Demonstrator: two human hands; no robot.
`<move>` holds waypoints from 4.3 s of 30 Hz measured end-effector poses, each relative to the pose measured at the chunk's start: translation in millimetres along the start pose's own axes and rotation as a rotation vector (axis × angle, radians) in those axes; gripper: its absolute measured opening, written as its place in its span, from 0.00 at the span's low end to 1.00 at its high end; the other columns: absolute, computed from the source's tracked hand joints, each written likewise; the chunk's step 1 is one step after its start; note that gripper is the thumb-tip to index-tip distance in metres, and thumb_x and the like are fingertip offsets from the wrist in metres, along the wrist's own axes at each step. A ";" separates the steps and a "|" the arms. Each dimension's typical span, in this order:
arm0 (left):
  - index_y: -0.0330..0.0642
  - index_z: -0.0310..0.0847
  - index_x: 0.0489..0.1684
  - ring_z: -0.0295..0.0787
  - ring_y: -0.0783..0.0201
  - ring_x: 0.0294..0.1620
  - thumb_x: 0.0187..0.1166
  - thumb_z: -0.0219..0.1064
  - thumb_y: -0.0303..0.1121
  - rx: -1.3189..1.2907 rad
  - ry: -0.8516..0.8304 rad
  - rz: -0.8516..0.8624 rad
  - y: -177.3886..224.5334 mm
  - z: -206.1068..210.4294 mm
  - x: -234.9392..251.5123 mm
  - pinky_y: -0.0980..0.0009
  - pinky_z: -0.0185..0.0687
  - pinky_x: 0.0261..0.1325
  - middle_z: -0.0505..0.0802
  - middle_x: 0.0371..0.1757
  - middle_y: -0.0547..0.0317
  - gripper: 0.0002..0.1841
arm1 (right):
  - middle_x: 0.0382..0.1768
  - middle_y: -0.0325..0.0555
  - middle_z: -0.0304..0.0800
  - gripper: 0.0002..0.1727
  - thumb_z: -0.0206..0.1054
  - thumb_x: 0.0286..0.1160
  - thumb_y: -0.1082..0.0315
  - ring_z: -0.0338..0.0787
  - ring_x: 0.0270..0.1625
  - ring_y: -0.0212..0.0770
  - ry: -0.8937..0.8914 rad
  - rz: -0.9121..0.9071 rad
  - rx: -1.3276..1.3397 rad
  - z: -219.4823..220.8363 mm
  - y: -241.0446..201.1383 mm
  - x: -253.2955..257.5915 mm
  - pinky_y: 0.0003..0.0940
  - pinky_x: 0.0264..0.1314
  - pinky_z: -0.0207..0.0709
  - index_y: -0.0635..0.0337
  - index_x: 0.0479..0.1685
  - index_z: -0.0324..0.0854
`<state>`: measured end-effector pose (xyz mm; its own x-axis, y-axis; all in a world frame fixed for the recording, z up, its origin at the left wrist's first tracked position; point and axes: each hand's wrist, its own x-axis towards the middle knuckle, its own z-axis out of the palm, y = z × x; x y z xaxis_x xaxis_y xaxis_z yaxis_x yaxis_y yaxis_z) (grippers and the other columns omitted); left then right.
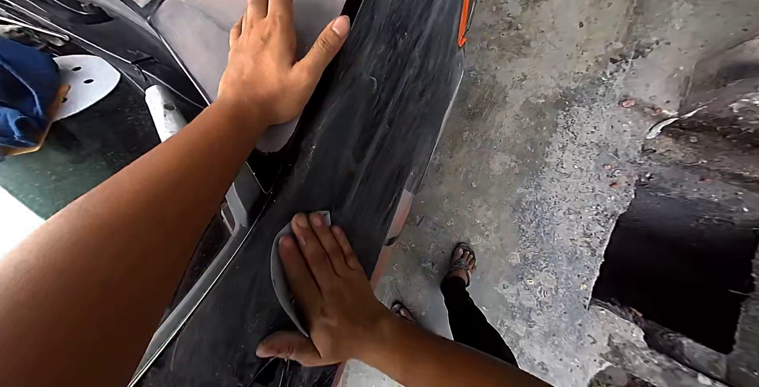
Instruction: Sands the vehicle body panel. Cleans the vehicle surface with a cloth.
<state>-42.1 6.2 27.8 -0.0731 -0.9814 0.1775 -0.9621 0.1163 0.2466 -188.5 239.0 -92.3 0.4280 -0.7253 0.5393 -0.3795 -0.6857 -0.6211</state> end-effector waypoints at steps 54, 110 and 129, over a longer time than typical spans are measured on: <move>0.34 0.74 0.72 0.82 0.69 0.68 0.92 0.43 0.58 0.004 -0.076 -0.079 18.1 32.3 52.5 0.61 0.75 0.74 0.87 0.64 0.45 0.34 | 0.95 0.62 0.40 0.56 0.39 0.82 0.27 0.40 0.98 0.55 0.289 0.723 0.140 -28.0 304.2 74.1 0.58 0.97 0.36 0.68 0.95 0.43; 0.35 0.44 0.95 0.36 0.29 0.95 0.66 0.48 0.80 0.157 -0.203 0.201 -39.5 27.7 126.2 0.31 0.38 0.91 0.46 0.94 0.28 0.63 | 0.93 0.65 0.48 0.53 0.29 0.81 0.26 0.45 0.97 0.58 0.054 0.347 0.017 -70.6 337.9 118.4 0.61 0.97 0.41 0.59 0.94 0.52; 0.33 0.44 0.95 0.40 0.23 0.93 0.60 0.54 0.83 0.153 -0.233 0.163 -33.7 25.6 132.2 0.29 0.38 0.90 0.47 0.92 0.21 0.68 | 0.96 0.59 0.37 0.51 0.38 0.84 0.32 0.36 0.98 0.54 -0.017 0.707 -0.036 -106.4 492.8 334.1 0.56 0.98 0.34 0.66 0.96 0.41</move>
<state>-26.1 -131.4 18.6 -0.2706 -0.9624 -0.0244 -0.9598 0.2678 0.0836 -319.8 -347.8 -157.7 0.0821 -0.9966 0.0044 -0.5977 -0.0528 -0.8000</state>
